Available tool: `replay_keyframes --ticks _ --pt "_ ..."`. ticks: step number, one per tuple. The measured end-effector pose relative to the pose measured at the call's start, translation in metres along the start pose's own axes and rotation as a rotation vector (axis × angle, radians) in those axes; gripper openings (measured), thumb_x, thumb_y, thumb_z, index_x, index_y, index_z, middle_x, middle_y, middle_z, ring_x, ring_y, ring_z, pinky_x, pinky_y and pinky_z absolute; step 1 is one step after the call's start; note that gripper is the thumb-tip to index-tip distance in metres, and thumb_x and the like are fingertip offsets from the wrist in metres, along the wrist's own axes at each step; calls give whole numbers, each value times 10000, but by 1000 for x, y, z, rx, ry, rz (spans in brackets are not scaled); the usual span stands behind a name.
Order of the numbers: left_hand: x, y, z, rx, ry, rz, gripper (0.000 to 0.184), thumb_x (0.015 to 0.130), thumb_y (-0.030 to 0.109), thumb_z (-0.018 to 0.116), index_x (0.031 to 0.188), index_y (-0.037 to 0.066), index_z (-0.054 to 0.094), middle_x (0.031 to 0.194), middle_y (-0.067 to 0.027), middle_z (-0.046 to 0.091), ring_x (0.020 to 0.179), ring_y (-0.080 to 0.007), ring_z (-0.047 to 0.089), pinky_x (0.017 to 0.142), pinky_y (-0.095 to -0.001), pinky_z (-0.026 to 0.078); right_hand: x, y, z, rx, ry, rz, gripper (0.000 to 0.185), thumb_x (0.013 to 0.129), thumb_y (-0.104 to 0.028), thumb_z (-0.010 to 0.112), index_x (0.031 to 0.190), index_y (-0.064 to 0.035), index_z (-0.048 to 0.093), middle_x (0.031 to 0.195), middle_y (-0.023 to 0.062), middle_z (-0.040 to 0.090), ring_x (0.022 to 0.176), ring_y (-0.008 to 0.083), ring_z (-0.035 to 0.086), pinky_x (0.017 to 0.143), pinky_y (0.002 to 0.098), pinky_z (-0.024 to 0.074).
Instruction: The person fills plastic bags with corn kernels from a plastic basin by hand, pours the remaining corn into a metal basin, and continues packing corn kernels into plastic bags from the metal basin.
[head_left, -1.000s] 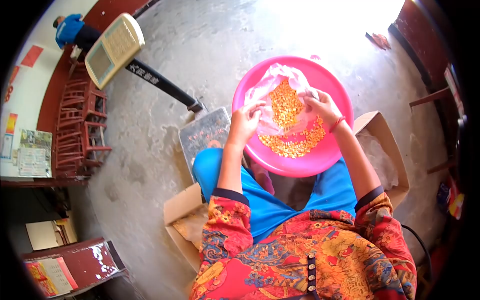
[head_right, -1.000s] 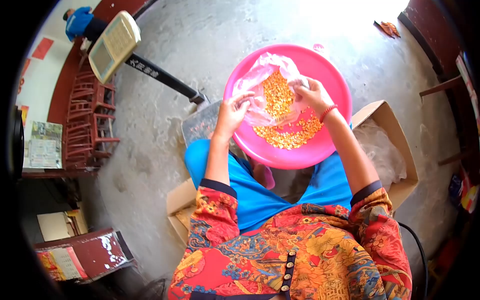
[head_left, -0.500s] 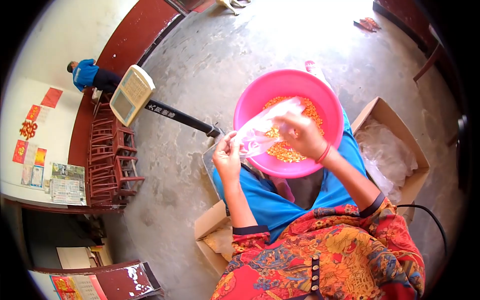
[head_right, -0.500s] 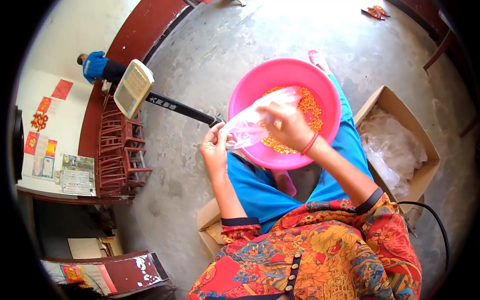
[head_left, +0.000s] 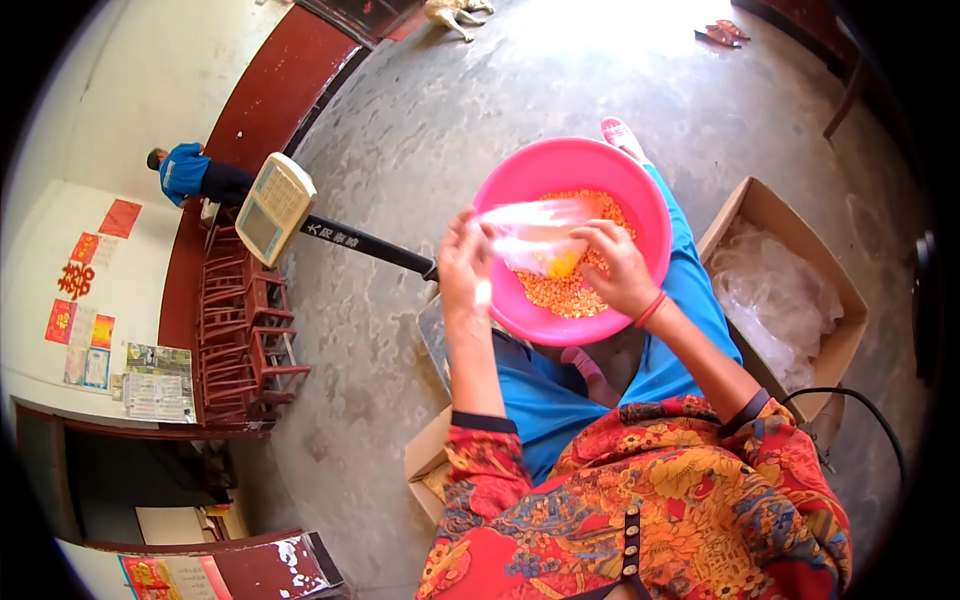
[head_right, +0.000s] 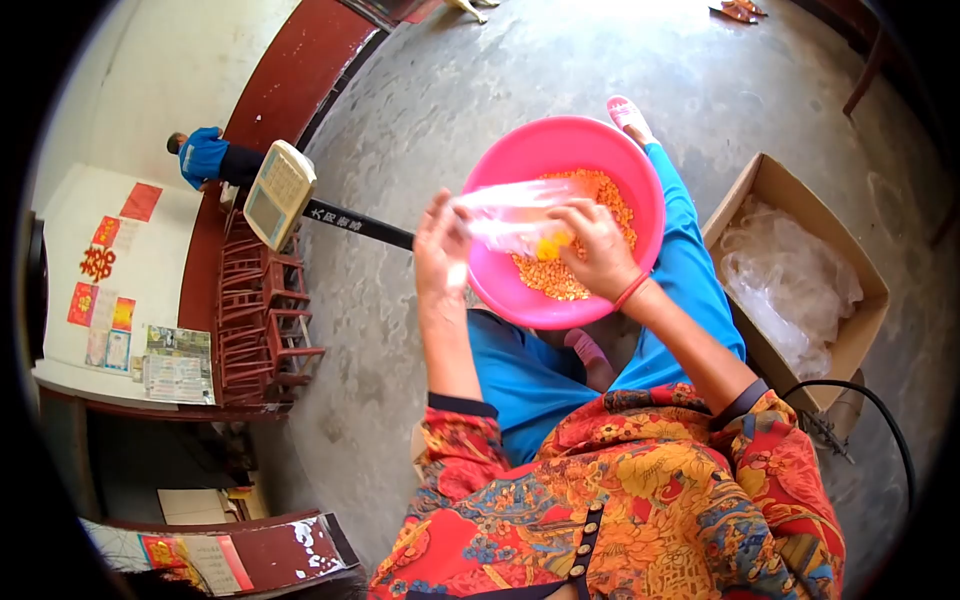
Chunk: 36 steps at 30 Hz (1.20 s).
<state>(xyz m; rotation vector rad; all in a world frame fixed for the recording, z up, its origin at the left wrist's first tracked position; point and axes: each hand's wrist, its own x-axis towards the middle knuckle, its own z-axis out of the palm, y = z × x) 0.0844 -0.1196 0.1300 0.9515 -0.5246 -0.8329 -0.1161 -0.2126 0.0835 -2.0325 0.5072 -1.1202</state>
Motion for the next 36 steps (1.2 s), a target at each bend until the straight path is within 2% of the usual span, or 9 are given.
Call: replay_keyframes --ticks 2,4,9,13,17,25,29,33,36 --pt "16 26 24 -14 7 10 330 864 -9 484 1189 51 478 961 -102 603 865 -161 580 784 -277 474 -17 31 -2 -92 -29 88 363 655 8 577 1008 -73 558 1024 129 534 1016 325 492 884 415 403" --pt "30 43 43 123 -27 60 379 864 39 495 1238 86 453 1101 -130 579 995 -181 552 860 -316 447 -34 52 -5 -162 -27 127 349 662 12 568 999 -75 559 1015 124 538 1017 321 493 887 415 401" --pt "32 77 74 262 -82 166 472 843 17 493 1293 131 407 1182 -135 544 1059 -210 523 894 -349 434 -59 52 -11 -341 -85 -10 307 701 -15 535 996 -97 564 994 92 551 1017 279 504 916 394 373" --pt "29 112 59 283 -47 330 516 838 -7 482 1317 144 361 1241 -165 483 1037 -225 527 754 -323 502 -63 59 -10 -425 -137 -81 153 697 -76 571 843 -108 604 914 50 575 930 217 531 849 363 373" --pt "14 152 29 281 17 417 508 848 -9 466 1315 148 347 1214 -169 505 959 -198 544 585 -251 458 -62 58 -14 -424 -179 -104 69 696 -102 579 756 -119 608 835 32 579 861 194 538 809 350 370" --pt "-23 205 -33 322 222 551 454 834 12 481 1267 113 386 1177 -187 537 950 -191 539 573 -239 444 -59 54 -14 -423 -221 -118 34 706 -93 563 731 -106 582 757 38 570 771 213 537 767 349 369" --pt "-33 187 -80 326 250 429 359 856 19 492 1204 105 478 1165 -172 546 950 -208 550 624 -272 462 -58 53 -14 -430 -241 -118 45 717 -76 550 728 -111 577 736 34 560 747 216 532 755 350 367" --pt "-36 137 -141 310 449 245 363 808 23 566 1160 99 527 1029 -81 605 844 -152 568 641 -265 448 -58 53 -12 -448 -249 -120 62 714 -67 544 732 -115 579 721 26 556 739 214 533 753 352 368" --pt "-48 95 -206 249 611 150 385 811 22 545 1187 96 509 980 -62 589 831 -154 562 651 -276 445 -58 54 -12 -460 -259 -111 63 714 -68 543 732 -116 580 711 28 554 735 214 533 756 354 366"
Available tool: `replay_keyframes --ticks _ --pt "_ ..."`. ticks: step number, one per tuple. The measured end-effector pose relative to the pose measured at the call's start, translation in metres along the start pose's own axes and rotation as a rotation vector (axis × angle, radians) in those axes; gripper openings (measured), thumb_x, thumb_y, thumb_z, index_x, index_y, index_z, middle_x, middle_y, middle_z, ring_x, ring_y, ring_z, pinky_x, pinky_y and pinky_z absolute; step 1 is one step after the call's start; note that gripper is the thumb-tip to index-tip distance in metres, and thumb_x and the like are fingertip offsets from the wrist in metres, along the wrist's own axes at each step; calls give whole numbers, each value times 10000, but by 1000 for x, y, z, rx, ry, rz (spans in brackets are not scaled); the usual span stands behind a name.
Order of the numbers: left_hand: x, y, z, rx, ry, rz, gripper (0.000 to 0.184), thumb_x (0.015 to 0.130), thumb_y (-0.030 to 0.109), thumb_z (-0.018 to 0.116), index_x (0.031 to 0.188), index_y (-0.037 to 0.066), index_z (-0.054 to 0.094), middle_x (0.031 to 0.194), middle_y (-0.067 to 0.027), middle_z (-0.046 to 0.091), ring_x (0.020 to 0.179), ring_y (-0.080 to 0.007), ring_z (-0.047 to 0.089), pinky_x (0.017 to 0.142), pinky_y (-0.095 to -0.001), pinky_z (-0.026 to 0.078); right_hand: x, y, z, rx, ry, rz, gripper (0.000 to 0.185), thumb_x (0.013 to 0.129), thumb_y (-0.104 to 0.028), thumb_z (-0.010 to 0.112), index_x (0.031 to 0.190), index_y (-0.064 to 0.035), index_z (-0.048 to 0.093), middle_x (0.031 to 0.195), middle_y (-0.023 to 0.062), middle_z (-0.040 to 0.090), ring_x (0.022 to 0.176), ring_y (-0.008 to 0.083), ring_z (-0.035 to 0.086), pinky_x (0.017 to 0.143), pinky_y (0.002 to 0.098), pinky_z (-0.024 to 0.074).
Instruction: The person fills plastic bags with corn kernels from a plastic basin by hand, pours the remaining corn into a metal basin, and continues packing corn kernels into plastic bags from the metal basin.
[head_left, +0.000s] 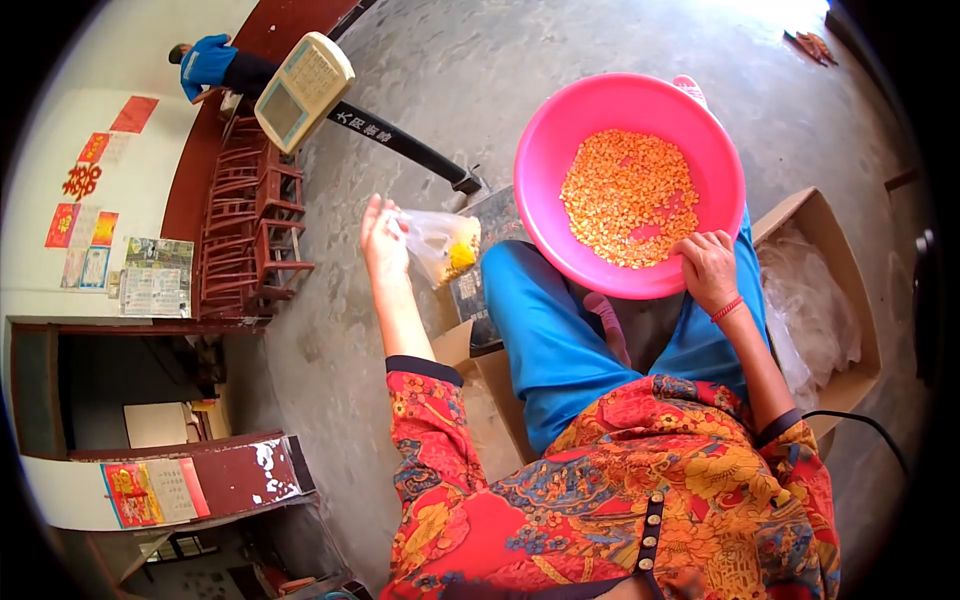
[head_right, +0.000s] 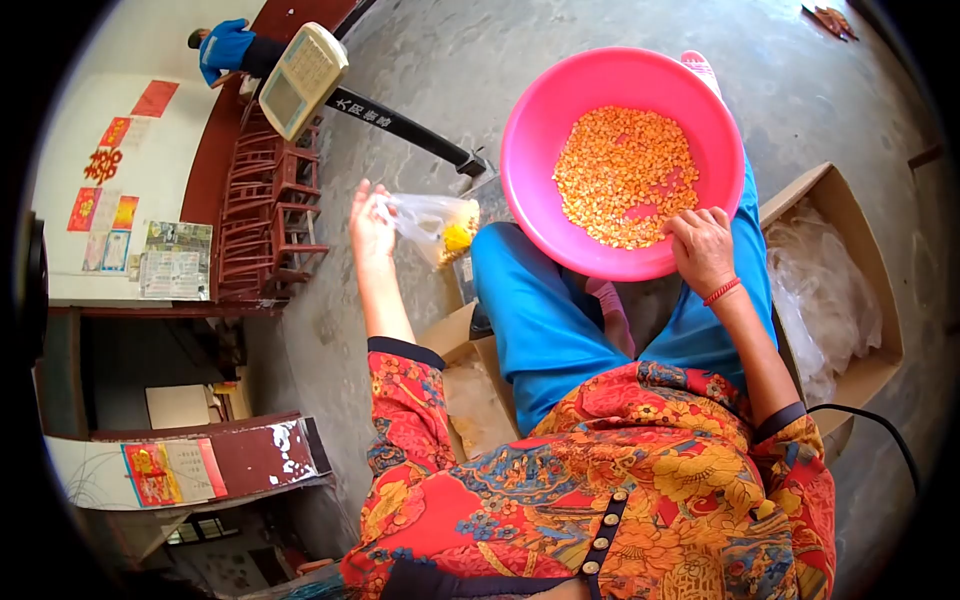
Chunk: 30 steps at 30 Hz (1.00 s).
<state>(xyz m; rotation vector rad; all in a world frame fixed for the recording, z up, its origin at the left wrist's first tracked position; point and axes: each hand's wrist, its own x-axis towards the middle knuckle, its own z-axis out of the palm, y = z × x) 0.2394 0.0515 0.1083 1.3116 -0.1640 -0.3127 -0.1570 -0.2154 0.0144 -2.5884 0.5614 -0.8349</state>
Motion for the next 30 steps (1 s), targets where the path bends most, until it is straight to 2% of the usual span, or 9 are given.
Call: replay_keyframes --ticks 7,11,14,17,19,24,27,29,30 --pt "-8 -107 -91 89 148 -331 417 816 128 555 1219 197 470 1048 -81 562 940 -228 536 780 -401 430 2 -3 -4 -30 -54 14 61 716 -79 544 746 -116 582 721 30 570 726 213 536 754 355 367" --pt "-27 -115 -98 256 269 -463 554 790 121 570 1307 226 402 1222 -107 486 1109 -281 442 968 -450 263 2 -3 -3 -26 -47 14 64 718 -77 541 746 -117 582 712 28 577 713 211 540 753 351 366" --pt "-26 -121 -100 313 397 -436 519 780 120 579 1270 198 426 1136 -108 533 1034 -273 506 889 -443 360 2 -4 -4 -11 -43 10 59 729 -66 530 734 -111 569 688 34 554 702 214 537 741 351 363" --pt "-4 -164 -144 170 452 -247 317 784 130 582 1088 95 500 924 -83 587 778 -225 587 649 -329 477 2 -3 -2 -29 -54 15 57 735 -71 532 743 -110 574 693 31 565 701 208 544 744 350 363" --pt "-17 -177 -142 50 531 -133 267 830 225 545 1060 93 521 930 -74 589 780 -214 578 647 -317 485 3 -4 -1 -10 -48 5 67 722 -74 538 745 -117 583 706 27 587 698 204 549 751 347 365" --pt "-106 -189 -122 39 797 -480 627 861 544 359 1334 139 280 1224 -116 449 1043 -289 491 917 -421 369 3 -4 -2 -20 -60 16 73 725 -72 533 749 -117 585 718 26 595 701 201 552 754 342 363" --pt "-152 -248 -147 -61 828 -505 468 880 462 349 1166 99 423 1067 -95 533 923 -241 503 833 -427 407 3 -4 -2 -24 -67 21 72 726 -73 531 750 -117 584 718 27 595 702 202 552 755 342 360" --pt "-178 -310 -177 -69 452 -565 244 862 344 441 935 113 473 730 -26 488 653 -175 482 601 -339 423 3 -5 -2 -25 -75 19 72 727 -73 531 750 -117 582 718 27 596 702 203 552 755 343 359" --pt "-190 -319 -179 121 323 -682 435 893 441 415 859 48 601 664 -50 533 583 -184 522 625 -300 477 3 -5 -2 -22 -69 14 70 728 -73 530 750 -116 581 713 28 593 699 204 551 755 343 358"
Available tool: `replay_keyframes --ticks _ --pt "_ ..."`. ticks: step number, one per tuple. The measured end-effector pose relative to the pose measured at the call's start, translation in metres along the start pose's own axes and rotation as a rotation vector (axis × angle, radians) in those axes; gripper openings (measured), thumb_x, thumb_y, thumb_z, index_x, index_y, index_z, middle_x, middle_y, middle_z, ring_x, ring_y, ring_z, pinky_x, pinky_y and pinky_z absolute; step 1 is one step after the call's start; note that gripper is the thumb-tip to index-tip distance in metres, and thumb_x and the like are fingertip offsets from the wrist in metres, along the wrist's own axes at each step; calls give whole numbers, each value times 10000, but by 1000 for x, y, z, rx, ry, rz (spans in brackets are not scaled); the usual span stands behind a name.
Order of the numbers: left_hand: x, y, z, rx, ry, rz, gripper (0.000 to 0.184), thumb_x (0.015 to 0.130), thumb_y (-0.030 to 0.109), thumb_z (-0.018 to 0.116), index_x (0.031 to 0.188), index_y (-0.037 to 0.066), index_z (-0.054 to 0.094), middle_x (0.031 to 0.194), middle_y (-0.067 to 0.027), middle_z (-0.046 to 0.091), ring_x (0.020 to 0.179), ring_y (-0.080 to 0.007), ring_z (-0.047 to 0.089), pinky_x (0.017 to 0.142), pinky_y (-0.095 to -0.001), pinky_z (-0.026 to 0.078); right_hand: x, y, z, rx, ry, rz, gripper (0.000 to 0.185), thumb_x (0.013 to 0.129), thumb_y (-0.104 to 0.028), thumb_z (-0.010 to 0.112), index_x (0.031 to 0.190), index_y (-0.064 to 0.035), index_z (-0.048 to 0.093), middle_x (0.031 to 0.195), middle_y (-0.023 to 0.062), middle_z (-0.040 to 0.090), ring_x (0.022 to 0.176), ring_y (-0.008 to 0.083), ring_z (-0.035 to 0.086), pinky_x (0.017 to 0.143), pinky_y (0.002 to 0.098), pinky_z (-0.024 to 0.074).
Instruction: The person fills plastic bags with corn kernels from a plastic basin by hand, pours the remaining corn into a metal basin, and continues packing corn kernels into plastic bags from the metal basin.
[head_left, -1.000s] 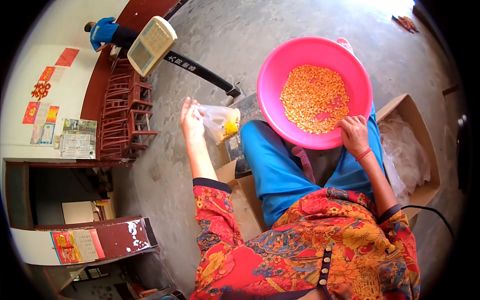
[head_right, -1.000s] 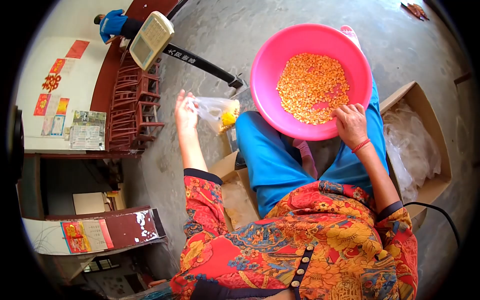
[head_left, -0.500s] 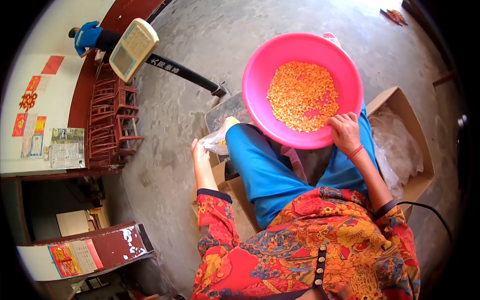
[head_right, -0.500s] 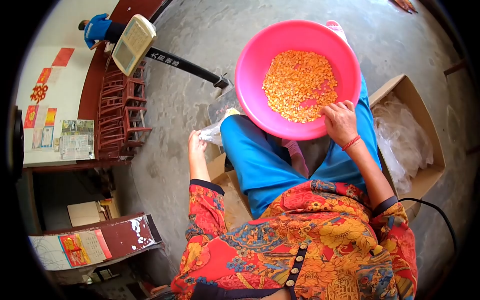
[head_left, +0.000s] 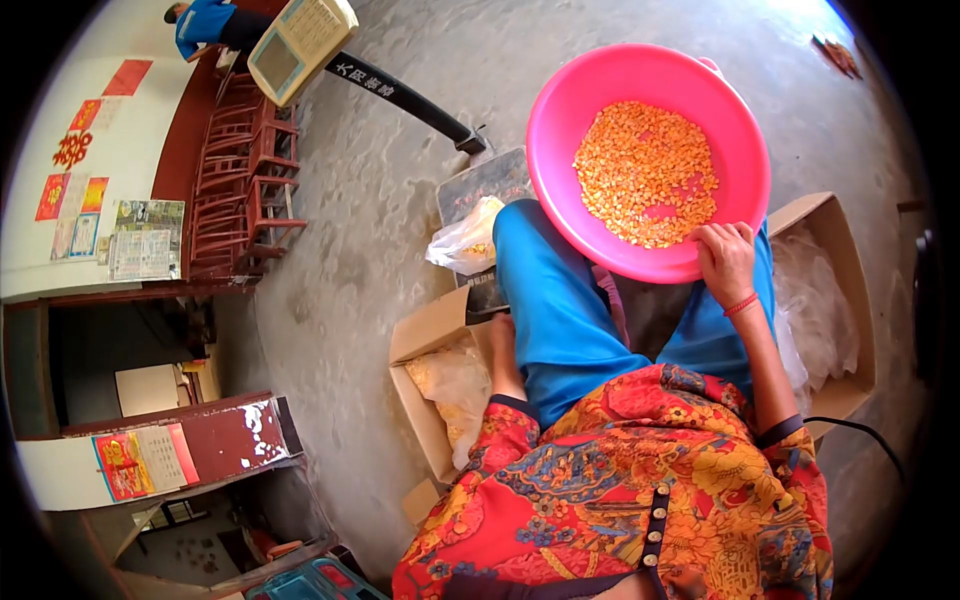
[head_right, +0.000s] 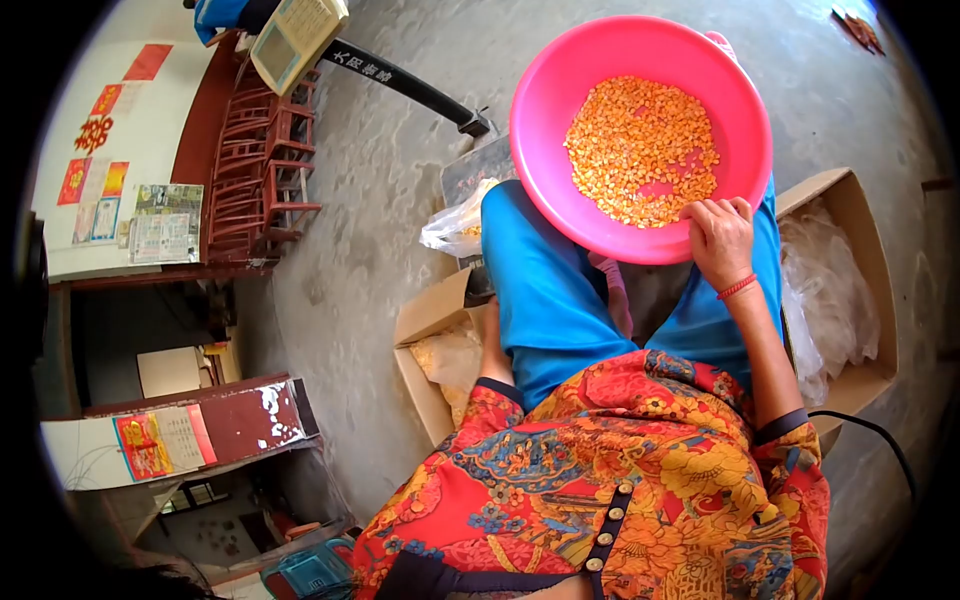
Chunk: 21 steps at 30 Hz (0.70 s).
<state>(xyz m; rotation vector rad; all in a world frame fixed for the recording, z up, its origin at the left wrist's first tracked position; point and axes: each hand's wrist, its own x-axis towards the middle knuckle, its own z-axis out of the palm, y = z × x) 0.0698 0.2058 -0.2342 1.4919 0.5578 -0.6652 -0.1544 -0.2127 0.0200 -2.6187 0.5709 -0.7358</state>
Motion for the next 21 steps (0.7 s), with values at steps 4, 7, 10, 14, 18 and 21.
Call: replay_keyframes --ticks 4,7,10,14,18,21 --pt "-38 -13 37 10 -2 -128 438 869 470 439 877 58 586 685 -43 531 603 -177 516 628 -307 464 0 1 1 -19 9 -16 66 735 -74 528 751 -113 578 698 34 583 689 208 547 750 346 357" --pt "-49 -11 53 -23 -3 -147 445 851 493 457 890 65 575 702 -38 529 617 -171 511 631 -312 454 0 1 2 -15 9 -14 62 742 -79 523 750 -112 576 693 37 578 687 209 545 745 348 357" --pt "-57 -7 64 -44 2 -150 456 834 515 475 903 73 564 718 -32 527 632 -166 507 634 -318 445 0 0 -1 -16 -48 3 54 772 -95 520 763 -100 573 726 47 596 714 221 559 744 356 361" --pt "-64 8 70 -94 30 -130 477 810 544 499 920 82 549 739 -25 524 651 -158 501 638 -325 432 0 0 -1 -14 -33 -5 51 771 -96 520 762 -99 570 728 46 595 715 222 558 746 357 360" --pt "-69 40 73 -185 103 -67 505 787 574 523 937 92 534 761 -18 521 671 -151 495 642 -332 420 -1 2 -1 -3 -8 0 58 743 -81 524 755 -109 574 714 38 592 706 212 550 758 353 360" --pt "-72 96 70 -288 255 87 529 769 596 541 950 99 523 777 -13 519 685 -145 491 645 -338 410 -1 3 0 2 -19 7 57 746 -88 524 762 -106 576 717 41 594 710 217 551 770 359 361"
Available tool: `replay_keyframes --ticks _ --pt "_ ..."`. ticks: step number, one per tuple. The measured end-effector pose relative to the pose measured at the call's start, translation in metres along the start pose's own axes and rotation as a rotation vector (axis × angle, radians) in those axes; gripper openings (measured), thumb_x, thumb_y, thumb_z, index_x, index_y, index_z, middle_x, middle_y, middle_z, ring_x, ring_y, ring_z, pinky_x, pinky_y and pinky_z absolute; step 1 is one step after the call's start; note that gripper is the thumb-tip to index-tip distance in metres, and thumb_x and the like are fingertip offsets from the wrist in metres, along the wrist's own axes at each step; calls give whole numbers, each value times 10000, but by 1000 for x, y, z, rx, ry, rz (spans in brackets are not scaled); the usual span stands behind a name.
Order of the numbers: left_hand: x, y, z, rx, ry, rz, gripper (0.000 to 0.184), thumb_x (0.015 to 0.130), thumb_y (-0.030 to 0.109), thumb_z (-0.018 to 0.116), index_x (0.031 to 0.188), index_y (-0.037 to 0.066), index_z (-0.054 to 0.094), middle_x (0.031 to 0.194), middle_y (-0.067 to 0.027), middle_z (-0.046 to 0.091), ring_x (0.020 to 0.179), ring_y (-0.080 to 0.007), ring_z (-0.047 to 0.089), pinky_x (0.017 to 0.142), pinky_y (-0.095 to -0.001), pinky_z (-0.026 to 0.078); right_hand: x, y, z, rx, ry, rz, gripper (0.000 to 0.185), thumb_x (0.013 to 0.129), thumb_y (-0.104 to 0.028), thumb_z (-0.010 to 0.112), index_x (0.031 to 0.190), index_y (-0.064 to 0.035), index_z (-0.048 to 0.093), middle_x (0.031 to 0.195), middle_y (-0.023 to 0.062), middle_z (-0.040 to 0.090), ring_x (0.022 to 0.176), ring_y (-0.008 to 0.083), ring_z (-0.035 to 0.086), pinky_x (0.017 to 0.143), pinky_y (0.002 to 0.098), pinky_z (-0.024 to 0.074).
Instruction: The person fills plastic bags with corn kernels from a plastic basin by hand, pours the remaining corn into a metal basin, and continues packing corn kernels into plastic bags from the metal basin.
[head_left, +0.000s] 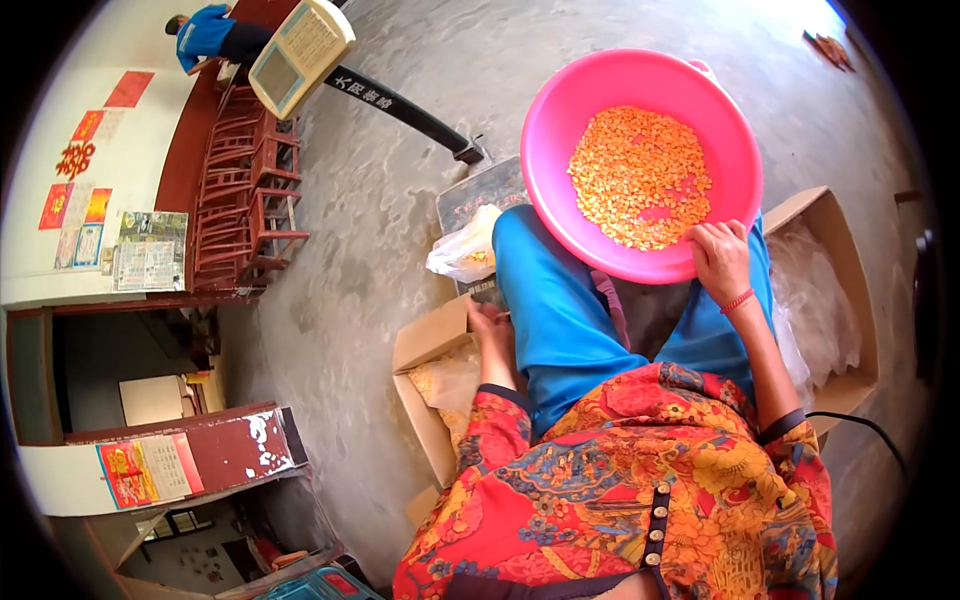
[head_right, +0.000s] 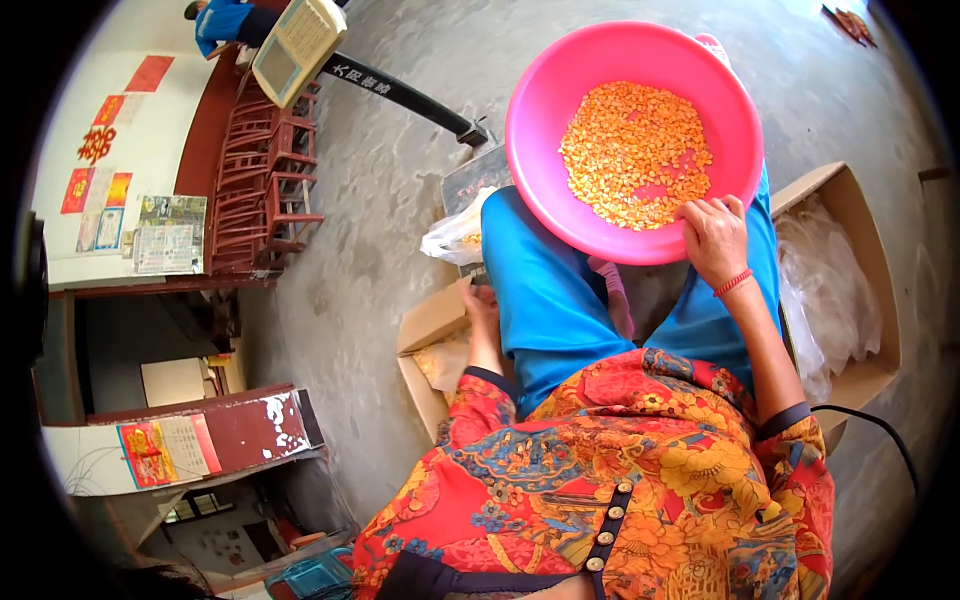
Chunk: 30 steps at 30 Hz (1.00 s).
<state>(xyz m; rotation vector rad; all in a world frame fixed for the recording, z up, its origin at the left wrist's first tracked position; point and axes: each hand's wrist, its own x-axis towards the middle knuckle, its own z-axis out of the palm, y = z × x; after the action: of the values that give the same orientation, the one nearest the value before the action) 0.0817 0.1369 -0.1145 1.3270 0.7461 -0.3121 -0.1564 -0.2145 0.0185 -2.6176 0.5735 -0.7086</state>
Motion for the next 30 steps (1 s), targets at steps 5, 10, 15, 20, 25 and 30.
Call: replay_keyframes --ticks 5,10,15,20,25,30 --pt "2 86 36 95 119 277 710 653 646 632 1130 139 490 1032 -50 485 946 -181 447 811 -386 376 -1 -1 0 9 21 4 55 739 -83 529 747 -110 576 698 43 589 700 213 552 759 357 366" --pt "35 86 53 259 45 190 516 720 439 673 1099 109 558 1082 -54 573 1011 -193 515 783 -411 390 -4 5 6 -16 47 -17 47 707 -81 557 718 -121 580 676 45 587 695 207 566 766 358 378" --pt "61 43 38 184 -134 162 499 737 386 669 1094 58 551 1066 -77 579 953 -229 561 774 -404 452 -5 4 5 -40 64 -11 71 674 -84 565 727 -123 591 679 45 595 700 198 572 770 361 383" --pt "74 31 29 135 -184 70 460 747 358 659 1075 52 555 1046 -74 582 933 -228 567 766 -392 463 -8 7 10 -29 124 -31 47 671 -102 566 703 -128 588 643 30 579 665 184 568 764 356 379" --pt "92 59 9 53 -119 38 422 757 330 649 1056 46 558 1026 -72 585 913 -227 572 758 -380 474 -9 5 8 -30 112 -16 29 691 -131 570 691 -150 592 614 9 565 674 169 563 771 347 365" --pt "100 165 33 217 -156 167 338 745 440 633 953 182 566 885 32 567 798 -112 508 647 -267 336 -12 6 12 -41 95 9 30 698 -133 566 697 -144 595 632 6 576 689 175 566 781 351 363"
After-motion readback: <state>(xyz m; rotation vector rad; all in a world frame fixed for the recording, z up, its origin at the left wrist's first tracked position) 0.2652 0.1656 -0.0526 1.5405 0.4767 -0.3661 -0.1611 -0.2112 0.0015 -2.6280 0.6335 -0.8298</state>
